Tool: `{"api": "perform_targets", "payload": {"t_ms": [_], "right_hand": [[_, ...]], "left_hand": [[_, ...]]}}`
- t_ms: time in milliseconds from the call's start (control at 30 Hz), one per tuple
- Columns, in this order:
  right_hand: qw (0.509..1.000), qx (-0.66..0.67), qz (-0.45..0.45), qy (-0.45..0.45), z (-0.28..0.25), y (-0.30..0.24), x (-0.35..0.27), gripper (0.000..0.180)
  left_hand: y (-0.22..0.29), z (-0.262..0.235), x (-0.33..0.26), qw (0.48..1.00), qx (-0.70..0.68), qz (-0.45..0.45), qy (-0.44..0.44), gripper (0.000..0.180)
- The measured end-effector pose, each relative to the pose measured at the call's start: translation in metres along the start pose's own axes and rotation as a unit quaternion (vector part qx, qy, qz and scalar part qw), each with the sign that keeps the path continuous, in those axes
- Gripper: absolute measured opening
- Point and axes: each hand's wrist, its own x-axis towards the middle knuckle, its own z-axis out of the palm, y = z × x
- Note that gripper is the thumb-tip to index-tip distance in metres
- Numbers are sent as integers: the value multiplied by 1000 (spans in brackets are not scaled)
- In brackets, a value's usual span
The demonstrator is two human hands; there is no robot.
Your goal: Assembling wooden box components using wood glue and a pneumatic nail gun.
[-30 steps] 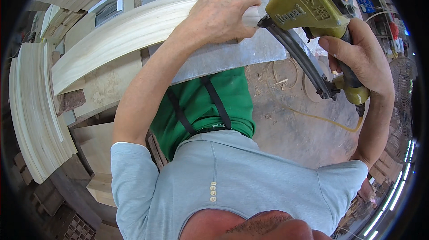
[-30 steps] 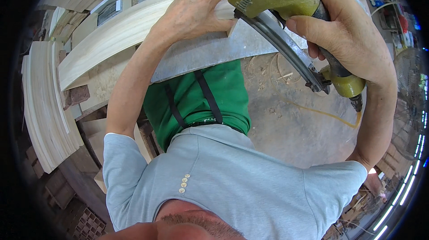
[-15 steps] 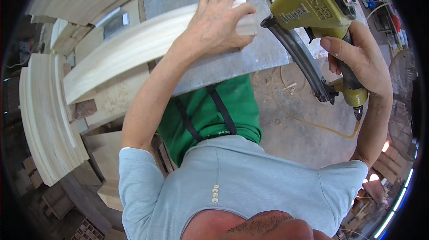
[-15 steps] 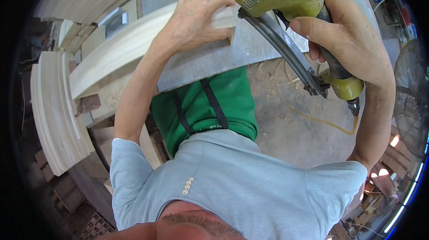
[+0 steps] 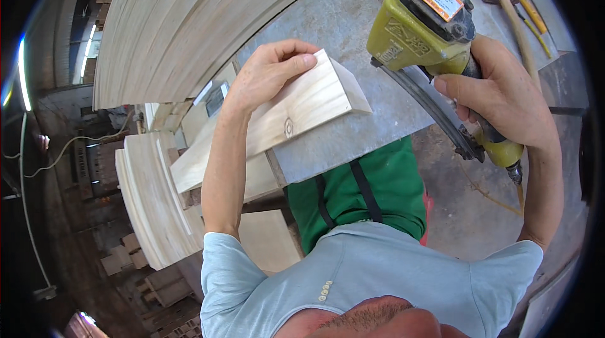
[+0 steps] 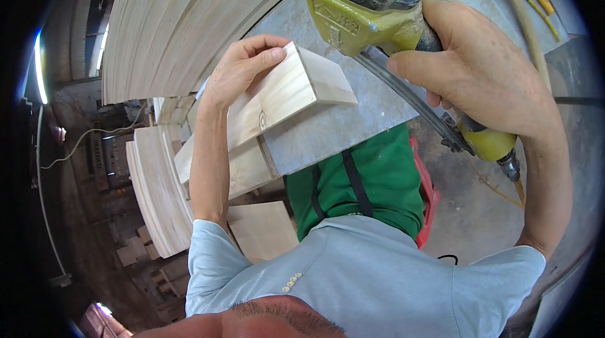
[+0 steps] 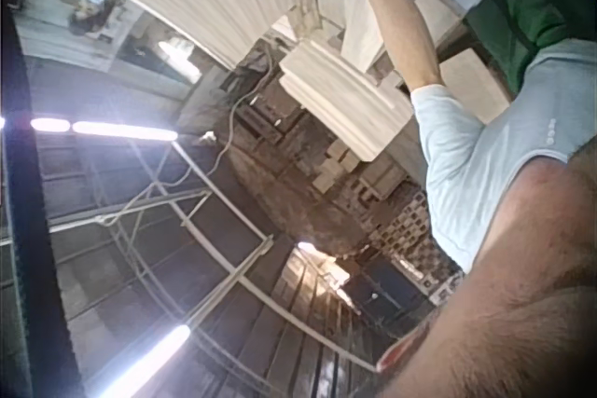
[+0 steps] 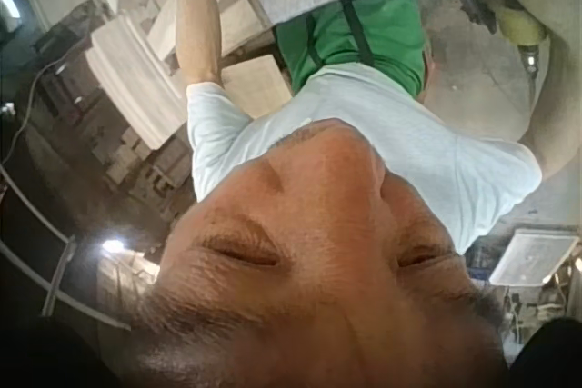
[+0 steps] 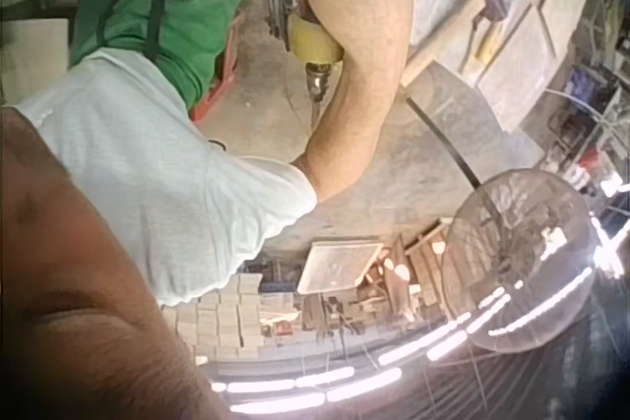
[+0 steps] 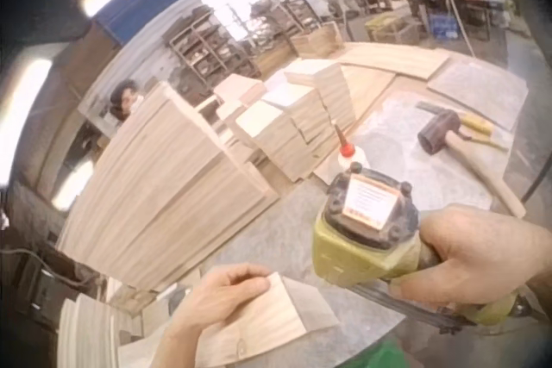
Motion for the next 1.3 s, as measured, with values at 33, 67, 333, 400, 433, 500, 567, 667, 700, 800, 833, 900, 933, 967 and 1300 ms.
{"api": "perform_targets", "payload": {"t_ms": [33,67,333,400,433,500,567,667,700,800,833,900,933,967,1300], "right_hand": [[1000,10,2,-1,-1,6,4,29],[1000,19,-5,-4,-2,12,8,30],[997,56,-41,-17,-6,30,17,32],[997,64,-21,-36,-6,29,17,32],[997,65,-21,-37,-6,30,16,32],[995,74,-46,-39,-5,31,15,33],[995,71,-47,-45,-6,32,16,34],[995,68,-50,-47,-5,34,17,35],[995,68,-53,-43,-5,34,17,36],[996,63,-25,-65,-7,28,17,36],[996,62,-25,-65,-6,29,18,36],[995,69,-47,-52,-4,31,18,35],[995,68,-48,-52,-4,31,18,35],[996,65,-39,-53,-5,30,19,35],[997,49,-10,-52,-3,21,21,35]], "left_hand": [[-1,-1,1,1000,-7,-18,-2,27],[-2,-3,4,1000,-1,-23,-6,27],[-12,-9,10,985,-148,-66,-55,26],[-12,-10,10,984,-153,-67,-54,25],[-12,-10,10,983,-160,-66,-55,24],[-12,-9,9,984,-158,-67,-51,24],[-11,-9,9,984,-156,-64,-49,24],[-10,-8,9,985,-154,-55,-51,24],[-10,-8,9,985,-155,-55,-50,25],[-10,-9,9,985,-154,-53,-50,25],[-10,-9,9,986,-152,-49,-54,25],[-12,-9,10,985,-155,-50,-57,25],[-12,-9,10,985,-156,-50,-59,24],[-13,-9,10,985,-157,-50,-58,24],[-14,-9,9,984,-163,-52,-55,25]]}}
